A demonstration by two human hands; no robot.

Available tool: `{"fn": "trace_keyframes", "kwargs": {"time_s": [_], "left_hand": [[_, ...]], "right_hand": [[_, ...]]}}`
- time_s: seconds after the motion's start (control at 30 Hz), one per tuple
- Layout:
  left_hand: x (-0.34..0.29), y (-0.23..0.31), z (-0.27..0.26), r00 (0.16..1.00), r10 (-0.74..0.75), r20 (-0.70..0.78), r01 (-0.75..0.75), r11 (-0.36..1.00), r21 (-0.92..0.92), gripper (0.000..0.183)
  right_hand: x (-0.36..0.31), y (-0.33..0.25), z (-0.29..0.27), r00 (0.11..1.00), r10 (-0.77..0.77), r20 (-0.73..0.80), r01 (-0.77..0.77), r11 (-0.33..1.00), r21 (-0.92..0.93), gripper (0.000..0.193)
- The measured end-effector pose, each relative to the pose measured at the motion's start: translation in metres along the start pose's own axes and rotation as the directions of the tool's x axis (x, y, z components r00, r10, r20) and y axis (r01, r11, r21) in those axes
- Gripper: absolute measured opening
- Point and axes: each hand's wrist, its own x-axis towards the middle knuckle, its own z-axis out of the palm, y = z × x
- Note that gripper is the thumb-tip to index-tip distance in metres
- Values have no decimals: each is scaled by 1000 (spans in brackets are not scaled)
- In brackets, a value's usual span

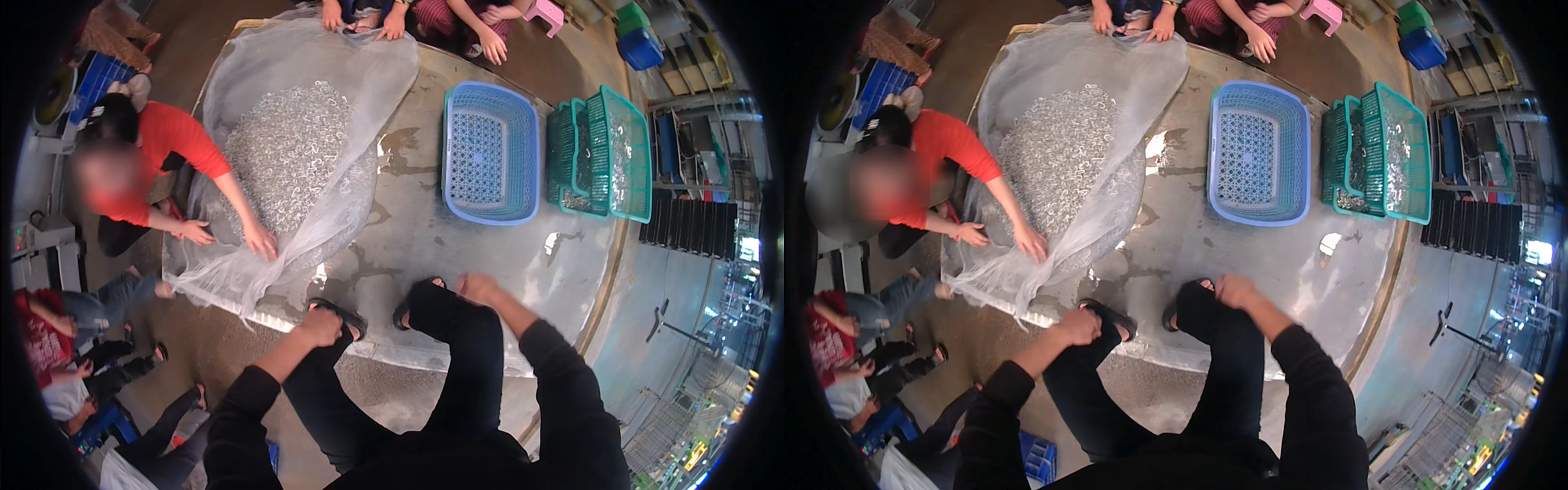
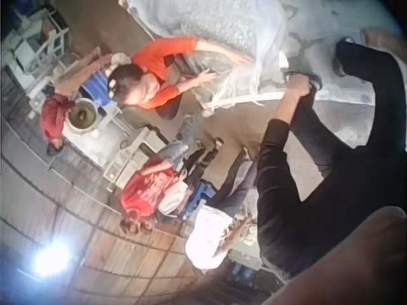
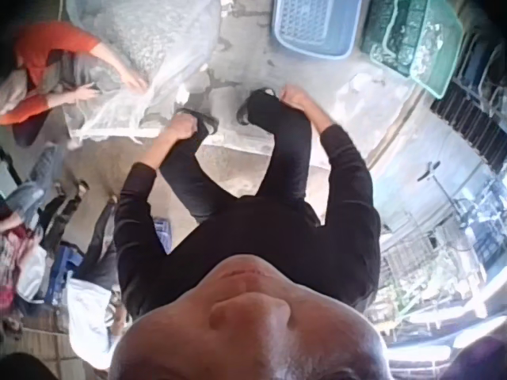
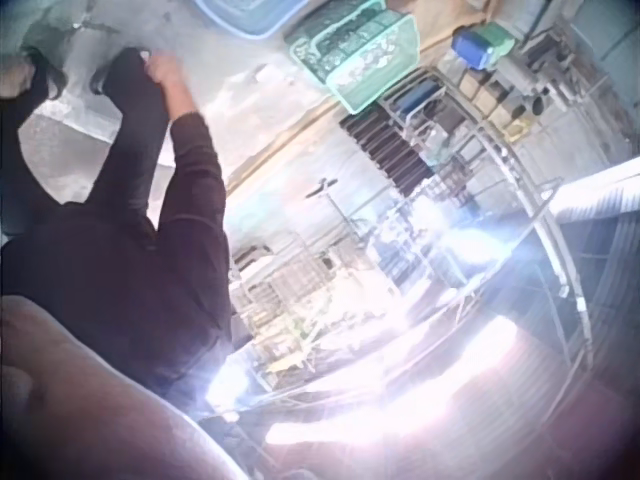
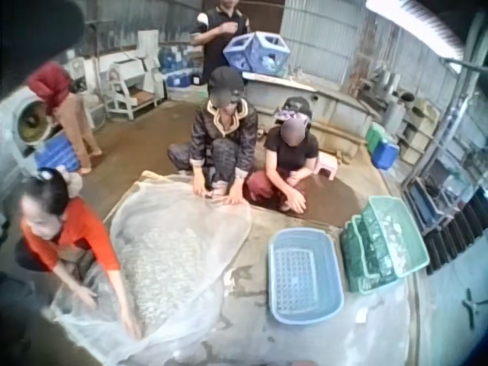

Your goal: The person sorts small metal hooks by hand from a large pile on the floor into colored plastic baskets.

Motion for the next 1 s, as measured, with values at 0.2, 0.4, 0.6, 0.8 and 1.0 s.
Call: {"fn": "trace_keyframes", "kwargs": {"time_s": [0.2, 0.4, 0.6, 0.8, 1.0], "left_hand": [[106, -83, -60, 959, -21, -283, 73, 982, 173, 25], [186, -110, -57, 892, 43, -449, -32, 999, 33, 23], [221, -123, -26, 994, -91, 60, 71, 960, 272, 30], [220, -80, -72, 801, 272, -534, -176, 958, 226, 22], [238, -101, -39, 983, 90, -162, -21, 923, 383, 29]], "right_hand": [[144, 83, -22, 861, 135, -490, -238, 959, -154, 56], [198, 118, 8, 796, -22, -604, -108, 978, -177, 38], [224, 129, 42, 689, -100, -718, -73, 976, -206, 23], [200, 90, 14, 679, -102, -727, -55, 980, -189, 45], [186, 67, -3, 751, -241, -615, 115, 965, -237, 46]]}}
